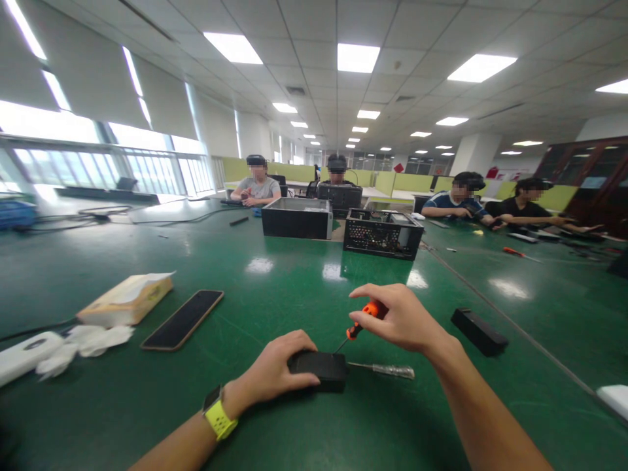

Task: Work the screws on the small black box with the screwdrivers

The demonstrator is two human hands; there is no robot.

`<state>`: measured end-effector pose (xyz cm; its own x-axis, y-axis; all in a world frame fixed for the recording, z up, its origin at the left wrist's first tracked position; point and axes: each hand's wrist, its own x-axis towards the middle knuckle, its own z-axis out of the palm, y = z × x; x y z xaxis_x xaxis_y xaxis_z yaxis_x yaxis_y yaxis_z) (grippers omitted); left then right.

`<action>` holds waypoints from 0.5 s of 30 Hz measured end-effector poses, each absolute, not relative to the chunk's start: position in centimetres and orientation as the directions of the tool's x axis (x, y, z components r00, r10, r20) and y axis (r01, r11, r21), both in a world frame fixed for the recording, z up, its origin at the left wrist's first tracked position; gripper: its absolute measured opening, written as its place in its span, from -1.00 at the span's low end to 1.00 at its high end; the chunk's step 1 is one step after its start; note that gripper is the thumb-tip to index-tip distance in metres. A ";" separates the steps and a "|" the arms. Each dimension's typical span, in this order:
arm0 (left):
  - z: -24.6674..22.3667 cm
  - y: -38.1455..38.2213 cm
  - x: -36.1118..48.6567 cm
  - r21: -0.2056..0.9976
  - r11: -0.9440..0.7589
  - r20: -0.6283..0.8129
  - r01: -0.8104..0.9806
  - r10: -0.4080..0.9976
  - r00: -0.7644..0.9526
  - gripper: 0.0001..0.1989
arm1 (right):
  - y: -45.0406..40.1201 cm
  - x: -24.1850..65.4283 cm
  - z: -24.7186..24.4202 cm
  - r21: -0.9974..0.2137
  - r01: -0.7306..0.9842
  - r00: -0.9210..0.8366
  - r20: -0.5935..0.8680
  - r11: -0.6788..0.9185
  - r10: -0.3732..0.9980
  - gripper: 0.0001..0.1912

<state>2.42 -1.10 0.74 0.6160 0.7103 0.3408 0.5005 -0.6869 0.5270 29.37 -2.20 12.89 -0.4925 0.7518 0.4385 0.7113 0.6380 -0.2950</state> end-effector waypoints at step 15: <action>0.7 -1.0 2.4 0.530 -0.682 0.339 0.504 0.715 0.612 -0.58 | -2.1 29.2 12.7 -0.316 0.668 -0.502 0.477 0.674 0.722 -0.72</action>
<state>2.42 -1.01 0.74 0.6119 0.7147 0.3389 0.5036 -0.6824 0.5297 29.25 -2.06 12.74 -0.5022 0.7215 0.4767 0.6683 0.6736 -0.3155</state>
